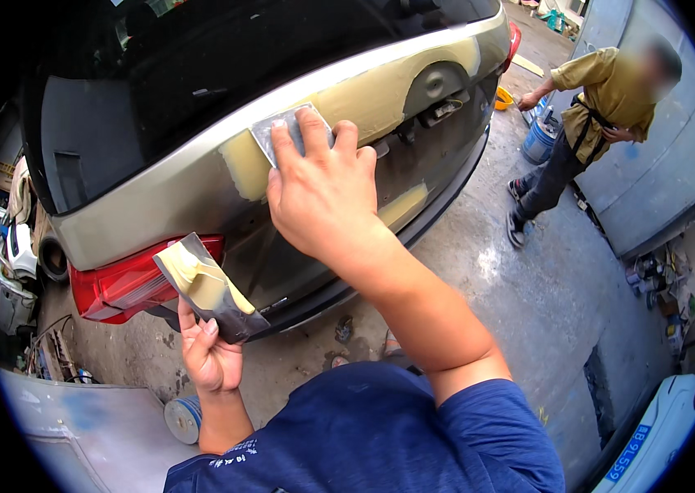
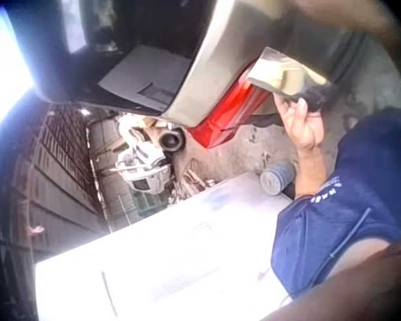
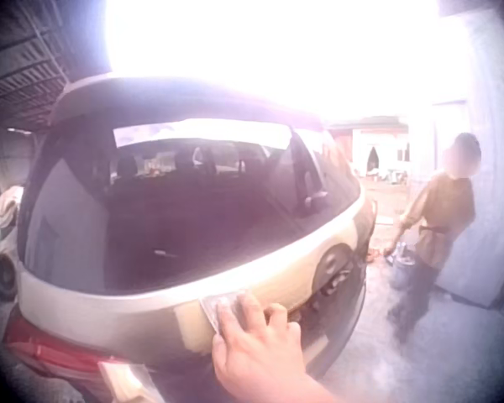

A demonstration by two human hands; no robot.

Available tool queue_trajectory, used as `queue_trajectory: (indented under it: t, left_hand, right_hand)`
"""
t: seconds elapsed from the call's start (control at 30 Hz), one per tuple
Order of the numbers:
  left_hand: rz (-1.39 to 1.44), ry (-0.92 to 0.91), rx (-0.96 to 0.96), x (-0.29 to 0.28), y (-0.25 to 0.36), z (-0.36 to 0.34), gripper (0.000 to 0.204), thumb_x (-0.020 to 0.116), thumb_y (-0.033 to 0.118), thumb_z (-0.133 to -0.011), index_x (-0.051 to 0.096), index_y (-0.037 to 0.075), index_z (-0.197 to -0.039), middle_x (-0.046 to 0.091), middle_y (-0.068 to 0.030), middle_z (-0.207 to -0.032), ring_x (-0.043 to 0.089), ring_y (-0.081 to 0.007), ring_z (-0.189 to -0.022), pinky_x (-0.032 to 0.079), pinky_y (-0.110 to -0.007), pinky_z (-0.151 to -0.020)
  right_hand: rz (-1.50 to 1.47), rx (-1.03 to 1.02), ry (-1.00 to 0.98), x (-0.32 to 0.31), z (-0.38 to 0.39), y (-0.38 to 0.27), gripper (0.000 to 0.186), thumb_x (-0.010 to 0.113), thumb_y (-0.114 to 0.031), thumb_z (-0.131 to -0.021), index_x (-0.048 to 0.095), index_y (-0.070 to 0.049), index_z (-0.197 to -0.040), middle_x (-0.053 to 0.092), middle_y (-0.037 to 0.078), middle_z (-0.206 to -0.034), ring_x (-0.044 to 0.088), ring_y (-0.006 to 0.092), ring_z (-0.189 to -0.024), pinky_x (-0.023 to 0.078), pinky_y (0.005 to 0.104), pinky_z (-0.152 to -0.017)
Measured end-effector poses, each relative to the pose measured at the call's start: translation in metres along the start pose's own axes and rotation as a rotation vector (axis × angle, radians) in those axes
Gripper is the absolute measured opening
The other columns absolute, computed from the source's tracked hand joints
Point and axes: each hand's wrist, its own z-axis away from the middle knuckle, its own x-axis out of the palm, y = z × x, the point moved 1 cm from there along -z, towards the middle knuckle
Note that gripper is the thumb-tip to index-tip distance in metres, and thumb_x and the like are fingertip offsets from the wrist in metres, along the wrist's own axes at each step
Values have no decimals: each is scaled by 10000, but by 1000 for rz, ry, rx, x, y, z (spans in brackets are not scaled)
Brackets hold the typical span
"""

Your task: The person applies a yellowish body filler to the rear bumper of a car using a metal putty knife. They spread the filler over a damaged area, smoothing it out with the tool. Another person briefly opens the car's trunk and points at the work area.

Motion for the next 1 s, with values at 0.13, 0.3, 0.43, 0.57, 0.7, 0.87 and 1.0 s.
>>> queue_trajectory:
  t: [0.13, 0.3, 0.43, 0.57, 0.7, 0.87, 1.0]
  left_hand:
    - [-1, 2, -10, -7, 1, -1, 644, 468, -79, -818, 320, 83, -1424, 435, -161, -1389, 467, -315, -1266, 441, -523, -1018]
    - [-14, -6, -14, -14, 1, 0, 630, 471, -78, -827, 343, 98, -1419, 437, -147, -1394, 462, -306, -1271, 427, -521, -1027]
    - [-25, 0, -31, -14, 1, 0, 637, 466, -82, -830, 344, 115, -1423, 437, -145, -1396, 457, -304, -1276, 418, -526, -1032]
    - [-24, 23, -30, -13, 2, 2, 653, 458, -94, -818, 314, 86, -1430, 424, -164, -1401, 437, -311, -1293, 402, -513, -1051]
    - [-28, -10, -44, -13, 3, 2, 660, 452, -102, -811, 303, 70, -1431, 419, -172, -1403, 421, -313, -1306, 390, -506, -1064]
    - [-47, 29, -18, -16, 4, 6, 655, 456, -95, -824, 317, 101, -1434, 427, -159, -1401, 449, -315, -1281, 420, -533, -1028]
    - [-40, -23, -17, -13, 2, 5, 654, 459, -91, -829, 319, 106, -1437, 428, -153, -1401, 457, -317, -1273, 433, -543, -1014]
  right_hand:
    - [-72, -1, 7, 8, 17, -9, 472, 624, -181, -787, 565, -78, -1243, 455, 140, -1291, 446, 377, -1088, 423, 470, -846]
    - [-154, -11, 51, 28, 42, -11, 553, 708, -119, -700, 565, -85, -1233, 435, 122, -1294, 424, 350, -1089, 412, 450, -852]
    - [-222, -7, 78, 47, 63, -11, 605, 736, -100, -666, 559, -91, -1244, 427, 133, -1305, 415, 368, -1107, 399, 461, -889]
    - [-252, -25, 117, 67, 79, -11, 614, 735, -105, -672, 551, -105, -1258, 420, 141, -1310, 410, 371, -1118, 383, 460, -915]
    - [-252, -30, 124, 69, 89, -6, 605, 727, -115, -679, 554, -103, -1258, 422, 149, -1308, 405, 370, -1126, 375, 459, -928]
    - [-161, 38, 146, 24, 62, 11, 536, 669, -149, -739, 555, -91, -1260, 441, 142, -1298, 420, 358, -1116, 380, 453, -922]
    - [-67, 78, 164, 9, 16, 46, 467, 608, -204, -803, 546, -117, -1258, 454, 117, -1311, 426, 354, -1119, 408, 481, -858]
